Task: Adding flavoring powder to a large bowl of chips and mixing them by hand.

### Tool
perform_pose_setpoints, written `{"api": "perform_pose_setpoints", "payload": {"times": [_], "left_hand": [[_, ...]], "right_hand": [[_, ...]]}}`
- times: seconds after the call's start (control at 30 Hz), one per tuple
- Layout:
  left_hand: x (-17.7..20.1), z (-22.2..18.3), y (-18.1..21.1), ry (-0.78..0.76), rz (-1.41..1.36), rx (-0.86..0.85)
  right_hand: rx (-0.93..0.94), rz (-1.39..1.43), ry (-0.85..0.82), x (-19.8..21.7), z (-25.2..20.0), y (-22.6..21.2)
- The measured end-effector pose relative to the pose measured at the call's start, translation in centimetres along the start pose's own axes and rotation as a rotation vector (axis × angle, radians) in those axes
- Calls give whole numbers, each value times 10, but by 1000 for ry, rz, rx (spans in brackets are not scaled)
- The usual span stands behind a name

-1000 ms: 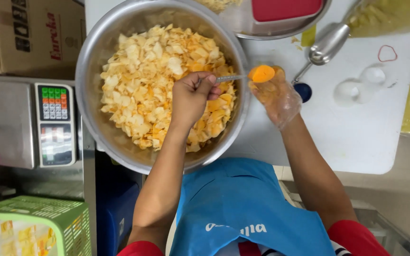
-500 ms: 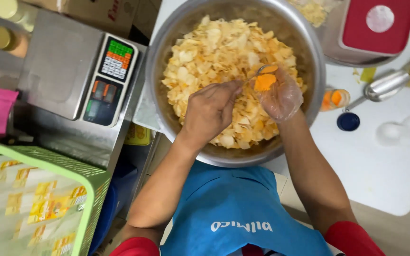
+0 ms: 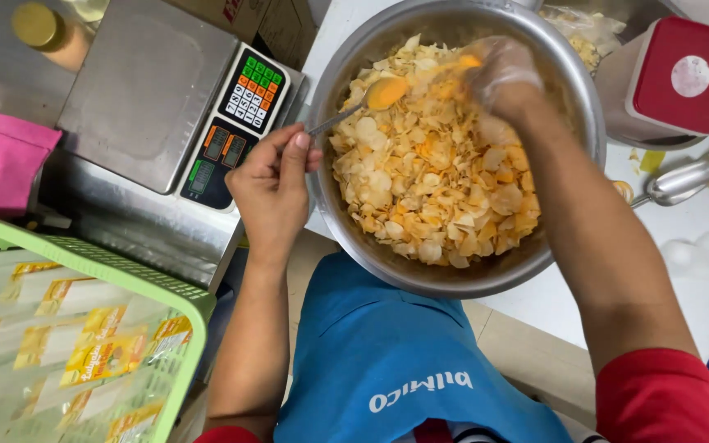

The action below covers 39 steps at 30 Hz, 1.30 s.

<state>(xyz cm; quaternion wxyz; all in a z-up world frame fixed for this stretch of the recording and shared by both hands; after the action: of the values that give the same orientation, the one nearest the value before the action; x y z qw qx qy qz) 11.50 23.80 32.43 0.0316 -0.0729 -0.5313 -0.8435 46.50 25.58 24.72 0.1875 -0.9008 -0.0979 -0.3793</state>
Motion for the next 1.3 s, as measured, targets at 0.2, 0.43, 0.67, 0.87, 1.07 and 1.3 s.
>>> {"api": "perform_pose_setpoints", "payload": {"times": [0.2,0.43,0.67,0.87,1.07,1.3], "left_hand": [[23,-20,-18,18,-41,64],[24,-22,-32,18,-73,57],[19,-12,-27,143,-169,-13],[27,-17,-31,159,-120,-44],[34,-22,-34,158,-106,-27],[15,-22,-37,114,-178,-30]], "right_hand": [[61,-117,214,61,38,35],[62,-1192,149,26,-33,51],[272,-412,-47,-64,-79,7],[306,-183,22,-95,-43,-1],[319,-479,-63,-81,-80,39],[333,-458,-20,24,6,151]]}}
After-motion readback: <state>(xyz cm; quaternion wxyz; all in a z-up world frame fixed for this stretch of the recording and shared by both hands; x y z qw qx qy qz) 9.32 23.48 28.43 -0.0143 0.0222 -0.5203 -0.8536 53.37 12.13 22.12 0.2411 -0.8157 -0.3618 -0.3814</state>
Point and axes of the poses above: each hand's wrist, its own z-axis towards the middle knuckle, its own x-axis out of the back of the hand, y = z × x, the point moved 8 cm from there along z, towards the middle knuckle, and after that the axes turned 14 degrees about -x, right-handed, at the moved point
